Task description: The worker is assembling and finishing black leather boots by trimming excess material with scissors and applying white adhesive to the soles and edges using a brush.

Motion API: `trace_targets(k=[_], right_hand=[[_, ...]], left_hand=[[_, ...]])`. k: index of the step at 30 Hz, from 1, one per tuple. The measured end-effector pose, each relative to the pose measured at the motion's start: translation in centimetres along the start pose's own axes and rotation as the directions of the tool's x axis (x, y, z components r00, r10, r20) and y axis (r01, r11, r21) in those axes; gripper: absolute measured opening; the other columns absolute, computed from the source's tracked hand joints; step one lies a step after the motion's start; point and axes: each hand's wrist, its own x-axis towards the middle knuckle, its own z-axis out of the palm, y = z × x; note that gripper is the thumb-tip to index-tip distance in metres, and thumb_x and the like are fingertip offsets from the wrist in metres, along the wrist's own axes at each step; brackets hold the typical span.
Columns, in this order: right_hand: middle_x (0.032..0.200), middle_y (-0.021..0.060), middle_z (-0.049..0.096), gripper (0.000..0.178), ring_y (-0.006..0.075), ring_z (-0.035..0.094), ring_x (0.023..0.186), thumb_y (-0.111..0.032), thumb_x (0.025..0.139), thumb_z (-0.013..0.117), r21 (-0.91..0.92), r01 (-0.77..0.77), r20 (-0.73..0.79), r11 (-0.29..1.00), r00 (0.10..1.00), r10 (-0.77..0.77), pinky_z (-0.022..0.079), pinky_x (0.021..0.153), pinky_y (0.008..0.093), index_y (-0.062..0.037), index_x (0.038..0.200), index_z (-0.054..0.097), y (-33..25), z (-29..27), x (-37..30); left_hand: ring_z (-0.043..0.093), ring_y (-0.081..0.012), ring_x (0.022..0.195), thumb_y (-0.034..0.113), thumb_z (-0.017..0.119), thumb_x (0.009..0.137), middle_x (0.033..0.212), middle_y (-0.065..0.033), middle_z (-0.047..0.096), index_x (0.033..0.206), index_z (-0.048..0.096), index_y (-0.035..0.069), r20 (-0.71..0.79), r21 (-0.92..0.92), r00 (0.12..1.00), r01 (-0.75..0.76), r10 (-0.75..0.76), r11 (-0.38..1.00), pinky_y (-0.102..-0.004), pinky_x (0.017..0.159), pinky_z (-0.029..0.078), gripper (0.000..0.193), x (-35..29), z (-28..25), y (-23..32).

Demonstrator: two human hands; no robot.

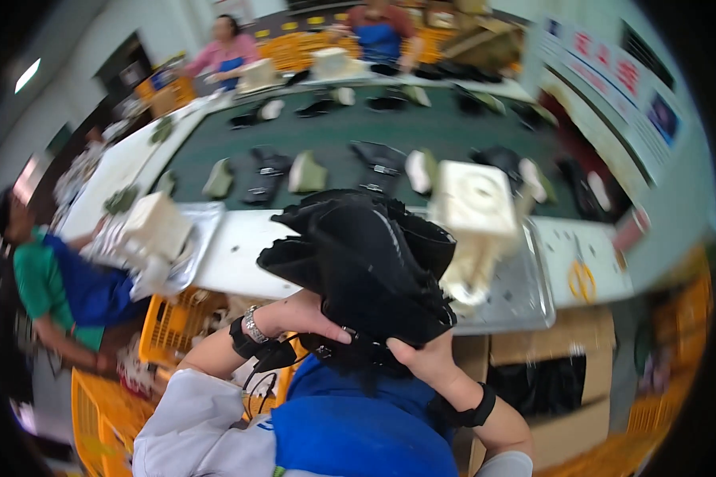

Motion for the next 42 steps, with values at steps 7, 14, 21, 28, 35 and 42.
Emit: trace_targets(k=[7, 14, 21, 28, 35, 42], right_hand=[[0.119, 0.0113, 0.051, 0.059, 0.0206, 0.050, 0.107, -0.024, 0.072, 0.072, 0.138, -0.254, 0.423, 0.957, 0.889, 0.175, 0.039, 0.092, 0.0333, 0.0018, 0.118, 0.047, 3.0, 5.8, 2.0], [0.113, 0.0122, 0.055, 0.057, 0.0270, 0.053, 0.104, -0.031, 0.071, 0.071, -0.353, 0.102, 0.443, 0.930, 0.894, 0.070, 0.041, 0.090, 0.0328, -0.0045, 0.118, 0.050, 3.5, 1.5, 1.6], [0.097, 0.0175, 0.059, 0.048, 0.0231, 0.061, 0.076, -0.031, 0.077, 0.064, -0.530, 0.001, 0.165, 0.848, 0.981, 0.102, 0.049, 0.067, 0.0310, -0.0021, 0.113, 0.053, 1.4, -8.4, 0.1], [0.079, 0.0176, 0.063, 0.023, 0.0267, 0.063, 0.071, -0.002, 0.077, 0.049, -0.741, -0.540, -0.600, 0.399, 0.799, -0.034, 0.049, 0.066, 0.0328, -0.0008, 0.095, 0.063, 6.8, -32.3, -0.8], [0.100, 0.0241, 0.058, 0.046, 0.0353, 0.056, 0.093, -0.008, 0.077, 0.047, -0.741, -0.659, -0.660, 0.129, 0.750, 0.043, 0.044, 0.083, 0.0415, -0.0083, 0.123, 0.045, 11.4, -42.5, 0.9], [0.095, 0.0231, 0.059, 0.047, 0.0373, 0.058, 0.089, -0.017, 0.072, 0.058, -0.595, -0.804, -0.782, -0.006, 0.577, 0.235, 0.046, 0.078, 0.0408, -0.0050, 0.115, 0.042, 11.3, -43.5, 0.4]], left_hand=[[0.047, -0.0167, 0.109, 0.014, 0.071, 0.072, 0.120, -0.0091, 0.050, 0.124, 0.042, -0.002, -0.443, -0.307, 0.887, -0.014, -0.129, 0.952, -0.0292, 0.095, 0.037, 0.062, -5.6, 0.2, -5.6], [0.051, -0.0176, 0.104, 0.025, 0.064, 0.079, 0.114, -0.0105, 0.055, 0.115, 0.052, -0.002, 0.034, -0.493, 0.961, 0.254, -0.274, 0.832, -0.0304, 0.092, 0.039, 0.046, -3.4, -0.4, -9.1], [0.057, -0.0171, 0.089, 0.006, 0.067, 0.074, 0.099, -0.0080, 0.061, 0.101, 0.059, -0.002, -0.139, -0.361, 0.953, 0.205, -0.270, 0.910, -0.0297, 0.082, 0.046, 0.029, -1.2, -1.6, -8.4], [0.058, -0.0193, 0.088, 0.006, 0.071, 0.069, 0.098, -0.0090, 0.062, 0.101, 0.059, -0.002, -0.396, -0.145, 0.904, 0.113, -0.162, 0.983, -0.0296, 0.081, 0.047, 0.035, -1.6, -2.9, -8.1], [0.056, -0.0190, 0.092, 0.011, 0.064, 0.067, 0.101, -0.0081, 0.059, 0.105, 0.055, -0.002, -0.540, -0.109, 0.800, 0.239, -0.259, 0.965, -0.0303, 0.083, 0.045, 0.041, -2.4, -2.4, -6.2], [0.051, -0.0199, 0.102, 0.059, 0.062, 0.070, 0.109, -0.0075, 0.055, 0.111, 0.052, -0.002, -0.346, -0.003, 0.936, -0.068, 0.063, 0.998, -0.0316, 0.089, 0.039, 0.075, 1.7, -1.2, -2.6]])
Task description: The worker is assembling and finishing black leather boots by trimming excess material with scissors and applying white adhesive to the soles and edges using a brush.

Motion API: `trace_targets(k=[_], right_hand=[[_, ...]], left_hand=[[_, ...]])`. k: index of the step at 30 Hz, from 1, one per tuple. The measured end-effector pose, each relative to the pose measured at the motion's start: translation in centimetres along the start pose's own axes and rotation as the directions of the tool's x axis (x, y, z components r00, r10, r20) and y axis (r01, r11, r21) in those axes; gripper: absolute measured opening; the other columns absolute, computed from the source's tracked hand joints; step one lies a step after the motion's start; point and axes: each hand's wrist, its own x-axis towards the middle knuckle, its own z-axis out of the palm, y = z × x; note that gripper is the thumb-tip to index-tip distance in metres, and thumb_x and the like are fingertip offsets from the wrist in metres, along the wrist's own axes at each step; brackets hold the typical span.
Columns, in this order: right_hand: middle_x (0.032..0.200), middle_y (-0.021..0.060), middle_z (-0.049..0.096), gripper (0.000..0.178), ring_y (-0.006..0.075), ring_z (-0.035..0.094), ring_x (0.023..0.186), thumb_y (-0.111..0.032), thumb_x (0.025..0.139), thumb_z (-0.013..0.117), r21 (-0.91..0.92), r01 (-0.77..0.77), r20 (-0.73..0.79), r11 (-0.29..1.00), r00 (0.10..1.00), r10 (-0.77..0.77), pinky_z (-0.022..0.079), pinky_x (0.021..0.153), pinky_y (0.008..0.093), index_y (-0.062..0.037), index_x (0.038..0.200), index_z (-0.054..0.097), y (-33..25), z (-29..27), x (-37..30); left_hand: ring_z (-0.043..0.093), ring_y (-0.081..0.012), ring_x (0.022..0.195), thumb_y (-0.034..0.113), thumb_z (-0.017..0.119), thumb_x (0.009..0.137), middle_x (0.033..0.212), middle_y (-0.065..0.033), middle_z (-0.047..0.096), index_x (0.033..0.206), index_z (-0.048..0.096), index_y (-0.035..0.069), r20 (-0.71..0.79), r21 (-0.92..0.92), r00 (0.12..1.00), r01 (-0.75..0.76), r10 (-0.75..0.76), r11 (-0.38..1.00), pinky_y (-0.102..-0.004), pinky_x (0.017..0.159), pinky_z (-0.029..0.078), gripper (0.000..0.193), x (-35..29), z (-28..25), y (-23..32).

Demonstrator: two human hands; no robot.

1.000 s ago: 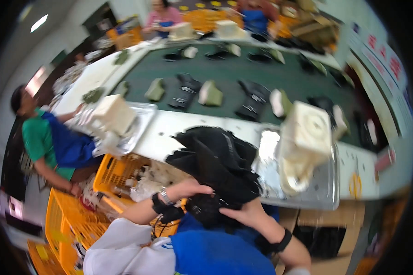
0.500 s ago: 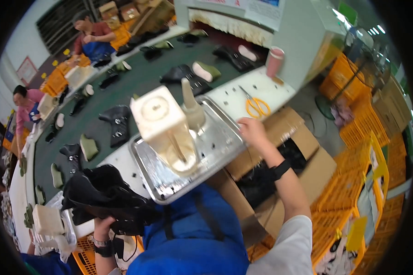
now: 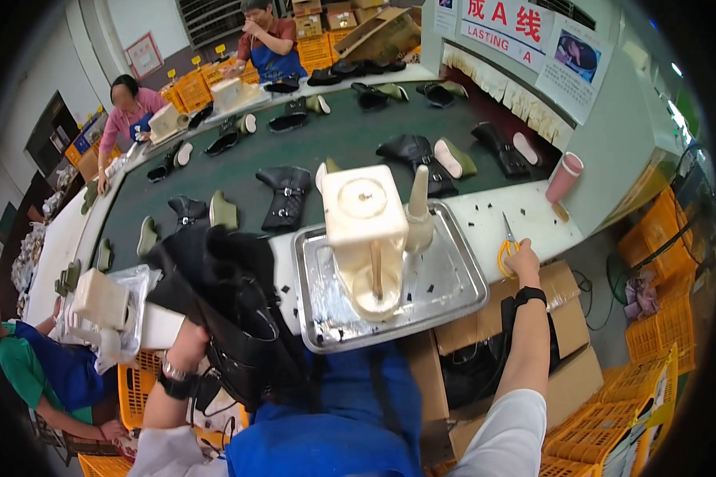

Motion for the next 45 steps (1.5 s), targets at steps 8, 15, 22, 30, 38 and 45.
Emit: trace_targets(k=[8, 15, 22, 30, 38, 45], right_hand=[[0.083, 0.0040, 0.054, 0.068, 0.0114, 0.051, 0.068, -0.009, 0.071, 0.068, 0.889, 0.005, -0.032, 0.458, 0.998, 0.053, 0.042, 0.059, 0.0246, -0.0102, 0.129, 0.034, 4.4, -4.0, -15.9], [0.078, -0.0042, 0.044, 0.056, 0.0034, 0.042, 0.066, -0.003, 0.079, 0.060, 0.810, 0.333, -0.345, 0.483, 0.936, -0.067, 0.036, 0.060, 0.0171, -0.0099, 0.130, 0.037, 3.0, -10.0, -33.2], [0.085, 0.0000, 0.042, 0.064, 0.0081, 0.043, 0.076, -0.002, 0.076, 0.061, 0.898, 0.193, -0.123, 0.395, 0.973, -0.197, 0.038, 0.068, 0.0210, -0.0083, 0.134, 0.033, 0.4, -11.9, -41.7], [0.092, 0.0079, 0.047, 0.053, 0.0183, 0.048, 0.083, 0.002, 0.072, 0.064, 0.641, 0.368, -0.256, 0.674, 0.930, -0.264, 0.043, 0.073, 0.0273, -0.0084, 0.121, 0.048, -1.1, -12.6, -39.6], [0.088, 0.0067, 0.053, 0.049, 0.0209, 0.051, 0.079, 0.001, 0.066, 0.066, 0.529, 0.474, -0.269, 0.704, 0.881, -0.390, 0.042, 0.066, 0.0285, -0.0094, 0.113, 0.055, -3.6, -12.8, -39.3], [0.078, 0.0073, 0.050, 0.047, 0.0215, 0.050, 0.069, -0.003, 0.062, 0.070, 0.292, 0.550, -0.448, 0.783, 0.802, -0.396, 0.041, 0.056, 0.0310, -0.0112, 0.108, 0.059, -4.7, -12.2, -39.9]], left_hand=[[0.051, -0.0126, 0.097, 0.059, 0.065, 0.068, 0.108, -0.0047, 0.057, 0.116, 0.049, 0.001, 0.482, -0.144, 0.876, 0.118, -0.034, 0.983, -0.0271, 0.084, 0.041, 0.078, 5.8, 5.4, 2.6], [0.052, -0.0114, 0.097, 0.055, 0.059, 0.076, 0.109, -0.0043, 0.056, 0.119, 0.047, 0.000, 0.742, -0.062, 0.660, 0.243, -0.118, 0.968, -0.0250, 0.083, 0.041, 0.071, 8.8, 13.2, 3.9], [0.048, -0.0167, 0.104, 0.026, 0.064, 0.079, 0.112, -0.0074, 0.052, 0.120, 0.044, -0.002, 0.585, -0.195, 0.807, 0.044, 0.081, 0.980, -0.0301, 0.093, 0.036, 0.053, 8.0, 18.6, 2.2], [0.051, -0.0153, 0.097, 0.028, 0.068, 0.076, 0.108, -0.0053, 0.055, 0.115, 0.048, 0.000, 0.489, -0.195, 0.866, -0.009, 0.105, 0.981, -0.0293, 0.087, 0.040, 0.052, 4.5, 16.7, 0.6], [0.053, -0.0144, 0.092, 0.015, 0.068, 0.075, 0.101, -0.0056, 0.058, 0.107, 0.054, -0.001, 0.419, -0.231, 0.903, 0.005, 0.095, 0.973, -0.0283, 0.085, 0.041, 0.038, 3.2, 15.3, -0.2], [0.054, -0.0144, 0.092, 0.015, 0.069, 0.075, 0.102, -0.0062, 0.058, 0.106, 0.054, -0.001, 0.374, -0.271, 0.923, 0.015, 0.091, 0.962, -0.0283, 0.084, 0.042, 0.039, 2.9, 15.0, -0.7]])
